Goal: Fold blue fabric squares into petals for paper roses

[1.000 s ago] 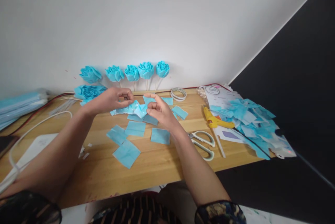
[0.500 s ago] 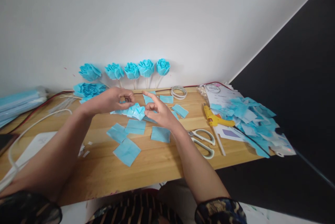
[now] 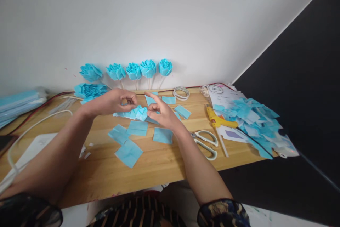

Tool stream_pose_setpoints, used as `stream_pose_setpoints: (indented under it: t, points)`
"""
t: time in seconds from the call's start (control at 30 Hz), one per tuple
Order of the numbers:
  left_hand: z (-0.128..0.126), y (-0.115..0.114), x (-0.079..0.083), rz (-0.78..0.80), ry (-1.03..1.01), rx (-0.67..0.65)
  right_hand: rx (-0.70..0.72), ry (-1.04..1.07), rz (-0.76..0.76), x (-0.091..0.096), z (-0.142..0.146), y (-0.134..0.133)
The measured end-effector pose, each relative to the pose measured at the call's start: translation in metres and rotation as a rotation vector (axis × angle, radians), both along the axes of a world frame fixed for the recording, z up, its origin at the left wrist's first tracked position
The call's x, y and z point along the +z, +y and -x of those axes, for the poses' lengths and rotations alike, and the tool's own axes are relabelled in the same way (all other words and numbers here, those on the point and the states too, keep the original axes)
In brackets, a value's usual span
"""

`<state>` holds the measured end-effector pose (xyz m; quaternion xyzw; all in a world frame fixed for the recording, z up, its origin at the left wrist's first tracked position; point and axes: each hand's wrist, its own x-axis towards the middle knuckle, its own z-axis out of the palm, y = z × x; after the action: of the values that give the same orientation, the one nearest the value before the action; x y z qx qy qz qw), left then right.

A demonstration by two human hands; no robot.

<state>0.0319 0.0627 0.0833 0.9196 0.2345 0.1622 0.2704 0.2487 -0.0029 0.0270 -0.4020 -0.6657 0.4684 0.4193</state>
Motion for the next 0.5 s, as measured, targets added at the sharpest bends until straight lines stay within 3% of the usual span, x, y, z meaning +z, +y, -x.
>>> stream_pose_setpoints:
  t: [0.5]
  points:
    - [0.0008,0.0010,-0.0014,0.142,-0.086,0.045,-0.108,0.053,-0.015,-0.0044,-0.0008,0.0031]
